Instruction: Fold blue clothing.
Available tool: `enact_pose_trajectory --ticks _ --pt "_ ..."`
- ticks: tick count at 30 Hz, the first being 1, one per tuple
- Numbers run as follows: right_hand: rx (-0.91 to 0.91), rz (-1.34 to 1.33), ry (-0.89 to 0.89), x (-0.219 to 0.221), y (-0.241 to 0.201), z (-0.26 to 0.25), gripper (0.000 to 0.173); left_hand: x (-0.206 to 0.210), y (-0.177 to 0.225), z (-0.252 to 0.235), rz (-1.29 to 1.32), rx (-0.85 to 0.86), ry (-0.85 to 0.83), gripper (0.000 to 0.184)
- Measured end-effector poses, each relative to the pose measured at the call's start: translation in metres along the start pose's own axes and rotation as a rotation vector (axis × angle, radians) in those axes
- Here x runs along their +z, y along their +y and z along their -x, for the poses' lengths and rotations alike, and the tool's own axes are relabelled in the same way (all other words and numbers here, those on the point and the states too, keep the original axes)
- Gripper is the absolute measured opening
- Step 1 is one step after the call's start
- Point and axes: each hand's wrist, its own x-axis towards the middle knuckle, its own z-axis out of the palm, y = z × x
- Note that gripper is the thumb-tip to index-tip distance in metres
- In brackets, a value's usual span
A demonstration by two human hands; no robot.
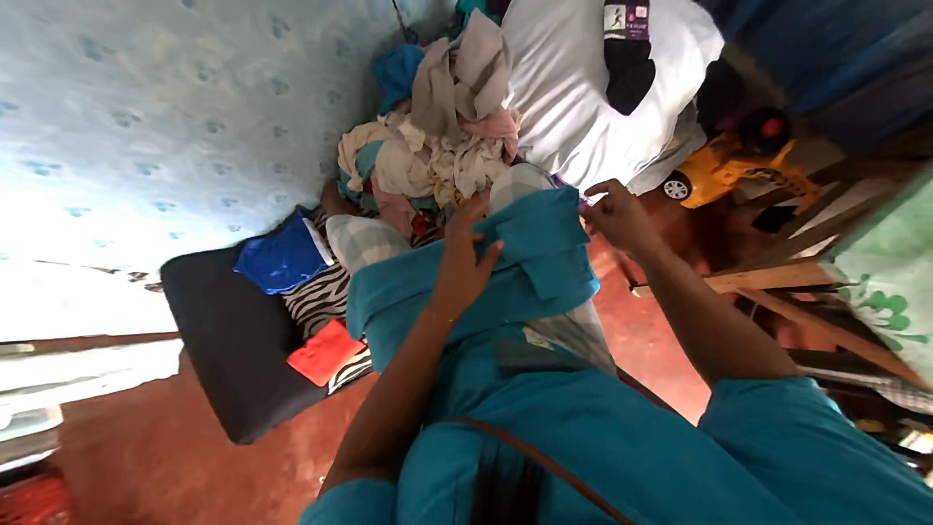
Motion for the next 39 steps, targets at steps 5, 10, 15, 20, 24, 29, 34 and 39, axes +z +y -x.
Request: enact_pose_trajectory --ticks 5,10,15,20,24,29,34,39 --pt "0.239 -0.087 -0.066 0.003 0.006 -0.024 0.052 -0.076 -0.081 0.042 -0.314 -0.021 0.292 0.057" --pt "0.31 -0.453 -0.007 0.018 0.001 -0.035 0.036 -0.124 -0.163 0.071 -0.149 -0.361 0.402 0.052" --pt "0.234 -0.58 0.114 0.024 0.01 -0.031 0.022 -0.117 -0.197 0.079 -0.009 -0.445 0.367 0.057" --pt "0.036 -0.51 0.26 0.026 0.016 -0.024 0.018 -0.134 -0.2 0.077 -0.084 -0.389 0.306 0.051" --pt "0.056 -0.506 0.278 0.028 0.012 -0.023 0.02 -0.144 -0.209 0.084 -0.046 -0.362 0.248 0.05" --pt "0.161 -0.402 0.157 0.035 0.015 -0.024 0.027 -0.132 -0.203 0.092 -0.059 -0.451 0.237 0.054" --pt "0.155 -0.353 0.218 0.031 0.008 -0.02 0.027 -0.121 -0.213 0.096 0.078 -0.479 0.3 0.055" --pt "-0.115 -0.548 0.322 0.037 0.021 -0.026 0.019 -0.123 -0.217 0.097 0.1 -0.574 0.242 0.067"
